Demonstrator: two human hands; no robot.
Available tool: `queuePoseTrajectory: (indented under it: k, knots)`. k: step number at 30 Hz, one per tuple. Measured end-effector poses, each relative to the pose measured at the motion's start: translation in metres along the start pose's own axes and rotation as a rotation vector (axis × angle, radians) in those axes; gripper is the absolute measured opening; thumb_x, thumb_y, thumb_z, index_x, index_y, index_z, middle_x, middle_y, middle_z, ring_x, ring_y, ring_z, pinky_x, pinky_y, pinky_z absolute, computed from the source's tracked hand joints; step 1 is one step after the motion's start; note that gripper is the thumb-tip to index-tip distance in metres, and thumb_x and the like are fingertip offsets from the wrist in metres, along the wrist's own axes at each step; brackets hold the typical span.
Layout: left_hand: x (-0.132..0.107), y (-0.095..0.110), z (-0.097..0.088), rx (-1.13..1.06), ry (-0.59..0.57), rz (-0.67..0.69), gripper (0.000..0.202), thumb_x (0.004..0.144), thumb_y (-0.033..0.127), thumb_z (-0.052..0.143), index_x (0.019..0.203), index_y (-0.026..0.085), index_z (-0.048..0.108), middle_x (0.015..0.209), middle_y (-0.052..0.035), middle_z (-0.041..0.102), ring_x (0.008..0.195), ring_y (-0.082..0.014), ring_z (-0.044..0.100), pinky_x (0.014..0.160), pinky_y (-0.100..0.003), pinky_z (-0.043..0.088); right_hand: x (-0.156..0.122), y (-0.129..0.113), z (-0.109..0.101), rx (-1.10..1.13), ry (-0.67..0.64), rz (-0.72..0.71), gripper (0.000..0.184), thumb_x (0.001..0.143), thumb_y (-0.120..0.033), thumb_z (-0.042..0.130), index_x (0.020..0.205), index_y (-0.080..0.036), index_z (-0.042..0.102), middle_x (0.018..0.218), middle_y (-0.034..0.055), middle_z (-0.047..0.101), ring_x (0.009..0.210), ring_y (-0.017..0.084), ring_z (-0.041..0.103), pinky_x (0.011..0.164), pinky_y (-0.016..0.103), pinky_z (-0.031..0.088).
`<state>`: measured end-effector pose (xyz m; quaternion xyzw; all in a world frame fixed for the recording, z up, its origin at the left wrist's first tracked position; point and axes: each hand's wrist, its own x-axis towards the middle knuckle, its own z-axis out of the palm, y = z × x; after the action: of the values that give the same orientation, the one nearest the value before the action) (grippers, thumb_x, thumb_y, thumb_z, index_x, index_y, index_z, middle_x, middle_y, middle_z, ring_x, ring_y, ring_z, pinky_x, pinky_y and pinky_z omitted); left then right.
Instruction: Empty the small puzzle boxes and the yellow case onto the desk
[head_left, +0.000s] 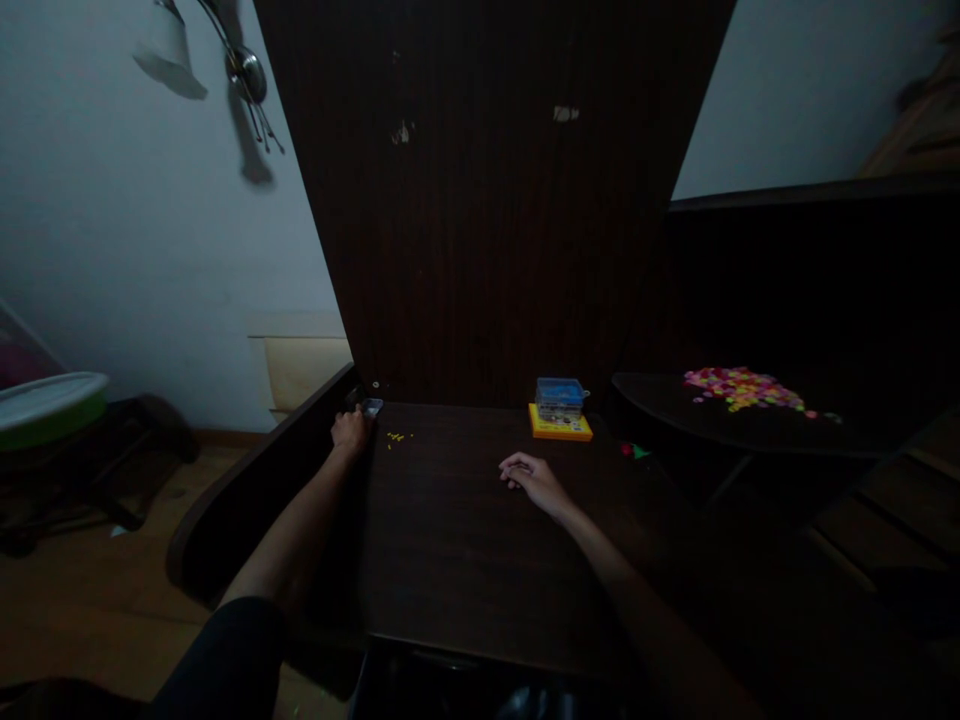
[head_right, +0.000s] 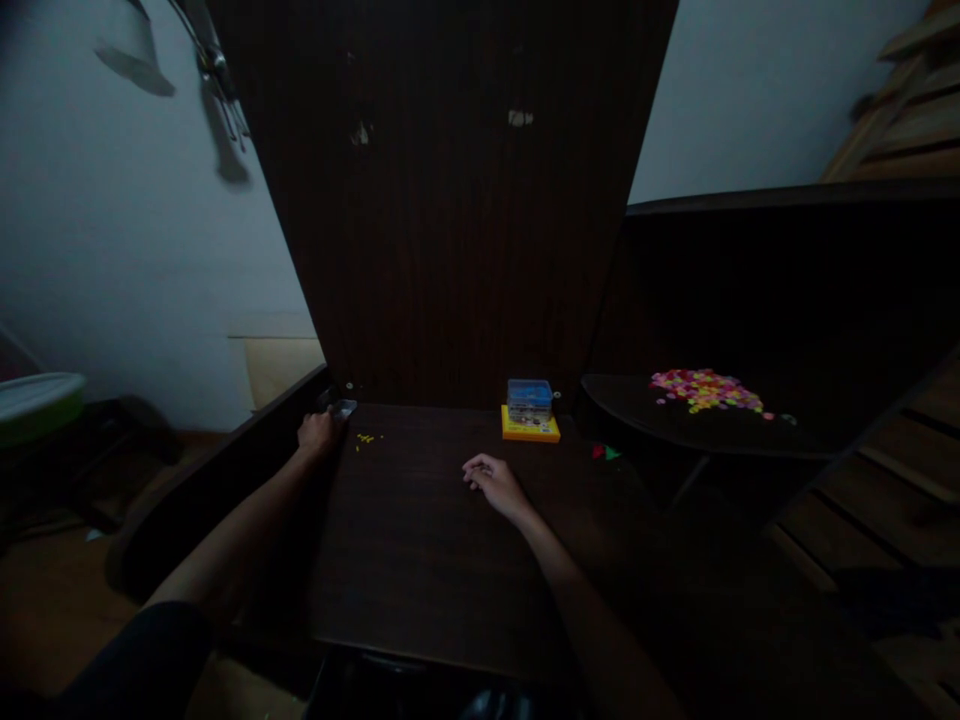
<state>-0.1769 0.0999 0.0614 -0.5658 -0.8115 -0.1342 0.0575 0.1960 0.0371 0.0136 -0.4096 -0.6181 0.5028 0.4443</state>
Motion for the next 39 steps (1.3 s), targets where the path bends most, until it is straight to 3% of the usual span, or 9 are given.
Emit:
queuePoseTrajectory:
  k: [4, 8, 14, 17, 21, 32, 35, 39]
  knots:
    - [-0.006, -0.001, 0.001, -0.041, 0.058, 0.039, 0.047, 0.09, 0.04, 0.05, 0.123, 0.009, 0.059, 0.112, -0.0253, 0.065, 0.113, -0.041, 0.056, 0.084, -0.048, 0.052, 0.0, 0.003, -0.001, -0.022, -0.013, -0.022, 0.024, 0.071, -0.04, 0.062, 0.079, -0.018, 0.066, 0.07, 0.0032, 0.067, 0.063, 0.015, 0.06, 0.062, 0.029, 0.047]
    - [-0.026, 0.0, 0.007, -0.121, 0.113, 0.149, 0.043, 0.095, 0.036, 0.04, 0.125, 0.009, 0.056, 0.123, -0.0227, 0.059, 0.118, -0.0346, 0.054, 0.099, -0.047, 0.046, 0.002, 0.006, -0.001, -0.038, -0.028, -0.032, 0.026, 0.071, -0.042, 0.063, 0.079, -0.018, 0.066, 0.071, 0.0041, 0.068, 0.064, 0.017, 0.061, 0.063, 0.031, 0.049]
    - [-0.053, 0.003, 0.021, -0.242, 0.011, 0.362, 0.055, 0.092, 0.05, 0.047, 0.135, 0.015, 0.049, 0.141, -0.0138, 0.05, 0.132, -0.0273, 0.046, 0.113, -0.039, 0.036, 0.001, 0.008, 0.001, -0.082, -0.026, -0.035, 0.026, 0.072, -0.042, 0.061, 0.08, -0.018, 0.066, 0.072, 0.0049, 0.068, 0.067, 0.018, 0.062, 0.064, 0.031, 0.05]
    - [-0.052, 0.005, 0.027, -0.278, -0.075, 0.396, 0.069, 0.089, 0.056, 0.049, 0.142, 0.012, 0.042, 0.15, -0.0165, 0.041, 0.14, -0.0293, 0.037, 0.115, -0.041, 0.033, 0.0, 0.006, 0.001, -0.095, -0.037, -0.025, 0.026, 0.071, -0.041, 0.061, 0.081, -0.018, 0.067, 0.073, 0.005, 0.069, 0.067, 0.018, 0.062, 0.064, 0.031, 0.05]
    - [-0.042, 0.013, 0.03, -0.32, -0.163, 0.44, 0.072, 0.087, 0.057, 0.053, 0.144, 0.015, 0.042, 0.153, -0.0143, 0.037, 0.143, -0.0287, 0.032, 0.115, -0.039, 0.032, 0.0, 0.005, 0.002, -0.075, -0.033, -0.039, 0.024, 0.071, -0.04, 0.062, 0.08, -0.018, 0.067, 0.071, 0.0046, 0.068, 0.065, 0.017, 0.062, 0.063, 0.03, 0.049]
    - [-0.027, 0.044, 0.041, -0.399, -0.135, 0.358, 0.05, 0.091, 0.033, 0.051, 0.138, 0.015, 0.049, 0.142, -0.0144, 0.052, 0.131, -0.0279, 0.05, 0.11, -0.041, 0.039, 0.001, 0.003, 0.001, -0.062, -0.008, -0.048, 0.018, 0.072, -0.034, 0.06, 0.079, -0.018, 0.066, 0.068, 0.0027, 0.067, 0.061, 0.016, 0.061, 0.061, 0.029, 0.048]
    - [-0.029, 0.047, 0.038, -0.43, -0.115, 0.352, 0.043, 0.089, 0.023, 0.048, 0.13, 0.015, 0.057, 0.134, -0.0121, 0.06, 0.125, -0.0257, 0.056, 0.108, -0.037, 0.042, 0.003, 0.002, -0.006, -0.111, 0.087, -0.085, 0.019, 0.075, -0.034, 0.058, 0.08, -0.018, 0.065, 0.07, 0.0039, 0.068, 0.061, 0.017, 0.061, 0.061, 0.03, 0.049]
    - [-0.035, 0.047, 0.034, -0.484, -0.099, 0.346, 0.041, 0.084, 0.013, 0.047, 0.121, 0.016, 0.064, 0.124, -0.0089, 0.067, 0.117, -0.0238, 0.061, 0.105, -0.034, 0.045, 0.005, -0.003, -0.026, -0.349, 0.38, -0.236, 0.02, 0.078, -0.034, 0.052, 0.084, -0.02, 0.066, 0.082, 0.0075, 0.071, 0.071, 0.02, 0.062, 0.072, 0.034, 0.05]
